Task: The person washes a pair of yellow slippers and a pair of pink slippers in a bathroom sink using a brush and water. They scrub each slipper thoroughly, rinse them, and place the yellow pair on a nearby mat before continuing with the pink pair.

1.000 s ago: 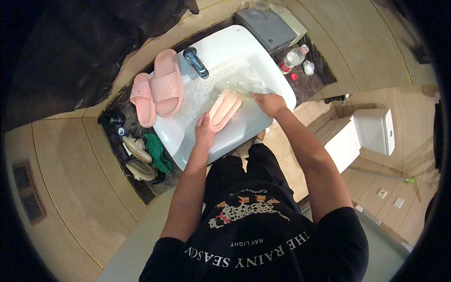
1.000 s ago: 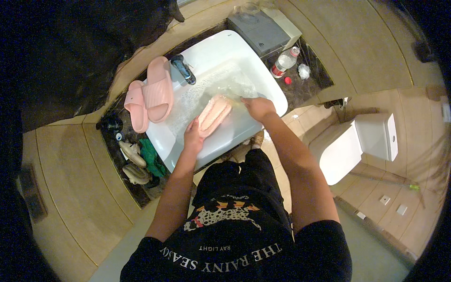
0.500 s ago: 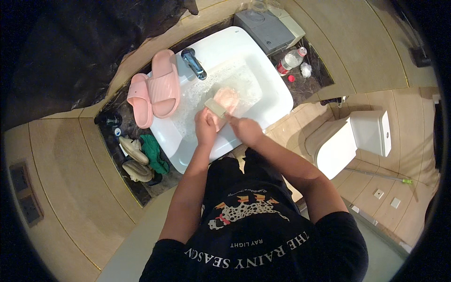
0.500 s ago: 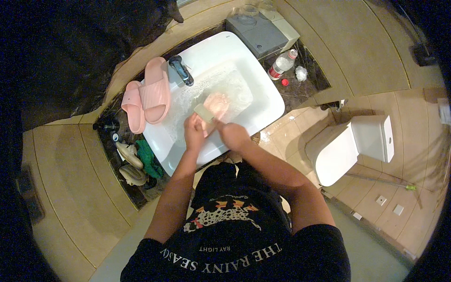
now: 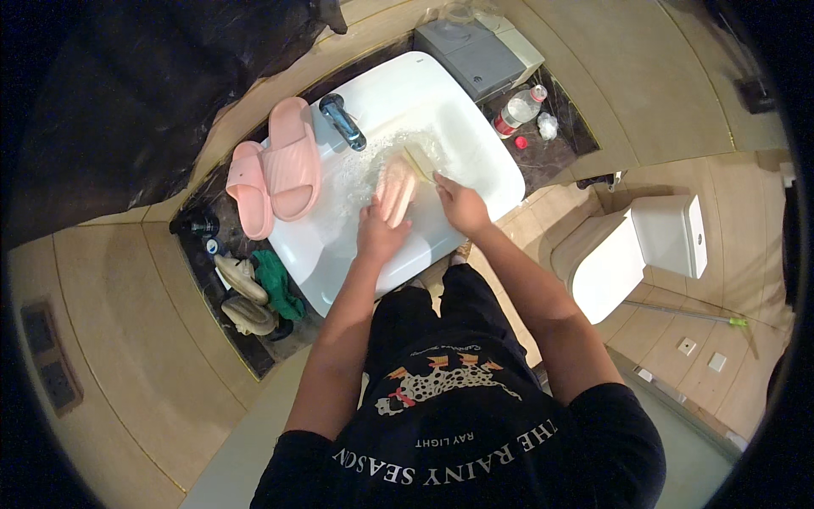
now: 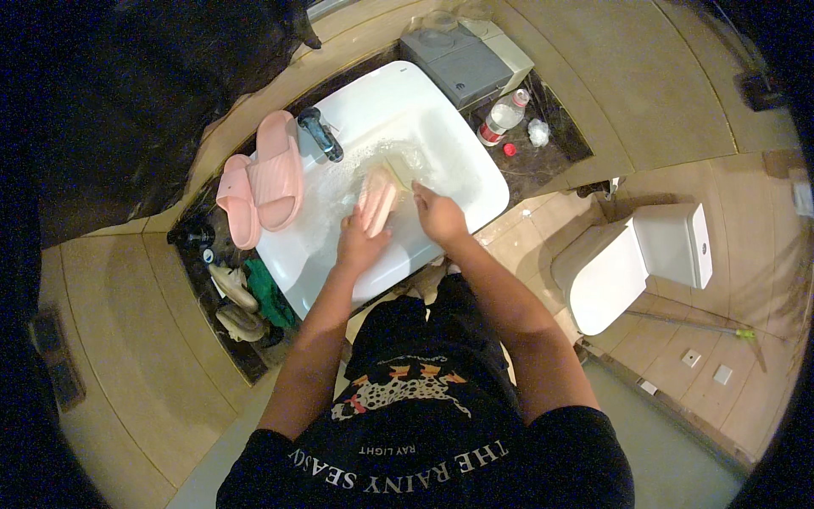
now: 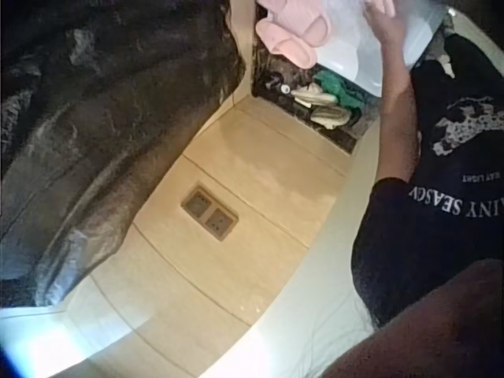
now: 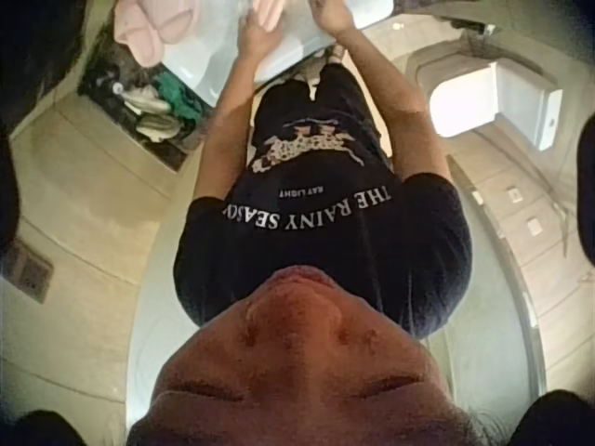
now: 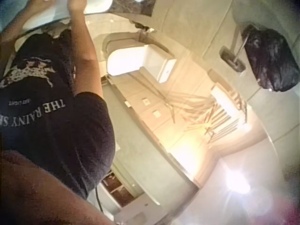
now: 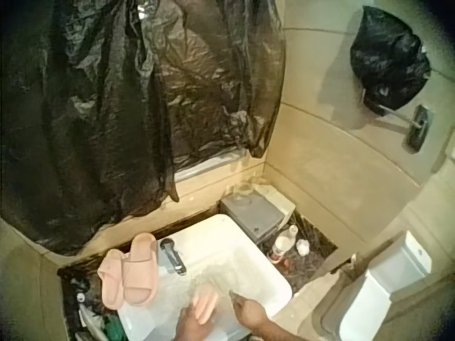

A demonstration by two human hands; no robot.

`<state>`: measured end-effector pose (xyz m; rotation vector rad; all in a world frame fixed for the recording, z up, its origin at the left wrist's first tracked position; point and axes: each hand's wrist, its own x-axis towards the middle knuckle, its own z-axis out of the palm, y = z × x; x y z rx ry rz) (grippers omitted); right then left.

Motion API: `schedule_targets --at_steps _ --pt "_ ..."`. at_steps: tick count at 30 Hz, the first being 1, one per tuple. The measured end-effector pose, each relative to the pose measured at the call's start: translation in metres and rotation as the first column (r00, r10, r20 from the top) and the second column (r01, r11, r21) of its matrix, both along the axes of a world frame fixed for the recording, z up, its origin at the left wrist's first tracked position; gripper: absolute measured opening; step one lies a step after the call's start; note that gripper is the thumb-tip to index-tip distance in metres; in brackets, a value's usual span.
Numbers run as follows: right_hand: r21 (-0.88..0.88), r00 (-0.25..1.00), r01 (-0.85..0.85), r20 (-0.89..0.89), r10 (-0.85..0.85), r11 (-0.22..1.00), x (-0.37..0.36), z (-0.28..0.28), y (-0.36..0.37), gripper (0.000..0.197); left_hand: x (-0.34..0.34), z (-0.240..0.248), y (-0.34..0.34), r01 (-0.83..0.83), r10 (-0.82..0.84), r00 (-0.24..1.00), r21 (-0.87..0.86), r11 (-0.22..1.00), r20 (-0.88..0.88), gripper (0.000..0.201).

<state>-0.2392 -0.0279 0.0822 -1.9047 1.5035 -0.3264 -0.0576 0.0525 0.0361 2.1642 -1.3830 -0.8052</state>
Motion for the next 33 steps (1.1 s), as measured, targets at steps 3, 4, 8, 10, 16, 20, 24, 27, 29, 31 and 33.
schedule_targets --at_steps 3,4,8,10,16,20,24,27,29,31,33 --pt "-0.145 0.988 -0.147 0.020 0.151 0.978 0.005 0.003 0.026 0.038 0.016 -0.005 -0.011 -0.124 0.269 0.750 0.270 0.955 -0.604 0.072" --pt "-0.187 0.967 -0.252 -0.006 0.255 0.950 0.006 0.008 0.034 0.039 0.020 -0.003 -0.014 -0.108 0.395 0.504 0.397 0.911 -0.768 0.068" --pt "-0.226 0.903 -0.424 -0.185 0.388 0.877 0.000 0.016 0.026 0.042 0.033 -0.002 -0.005 -0.142 0.479 0.203 0.458 0.877 -0.854 0.032" --pt "-0.176 0.913 -0.397 -0.175 0.368 0.901 -0.004 0.000 0.003 0.040 0.046 -0.015 0.003 -0.081 0.496 0.173 0.489 0.868 -0.851 0.032" --pt "0.002 0.969 -0.155 -0.196 0.152 0.988 0.014 -0.019 -0.021 0.041 0.050 -0.008 0.006 -0.118 0.531 -0.126 0.544 0.830 -0.838 0.048" --pt "-0.053 0.985 -0.131 -0.119 0.124 0.990 0.036 -0.004 0.015 0.043 0.036 0.002 0.004 -0.162 0.431 -0.397 0.524 0.836 -0.810 0.056" --pt "-0.052 0.982 -0.179 -0.062 0.176 0.982 0.039 0.053 0.062 0.040 0.029 -0.013 0.007 -0.223 0.249 -0.583 0.448 0.866 -0.773 0.058" --pt "0.093 0.957 -0.259 -0.109 0.269 0.961 0.036 0.057 0.078 0.038 0.013 0.006 -0.010 -0.332 0.337 -0.699 0.704 0.628 -0.631 0.060" --pt "0.217 0.935 -0.256 -0.190 0.299 0.942 0.040 0.056 0.071 0.036 0.001 -0.007 -0.009 -0.383 0.300 -0.659 0.651 0.655 -0.690 0.062" --pt "0.203 0.944 -0.261 -0.149 0.294 0.944 0.048 0.042 0.052 0.034 -0.002 -0.011 -0.008 -0.418 0.279 -0.625 0.615 0.668 -0.729 0.063" --pt "0.262 0.928 -0.243 -0.217 0.302 0.934 0.064 0.030 0.032 0.028 -0.004 -0.013 -0.009 -0.416 0.295 -0.608 0.612 0.673 -0.737 0.062"
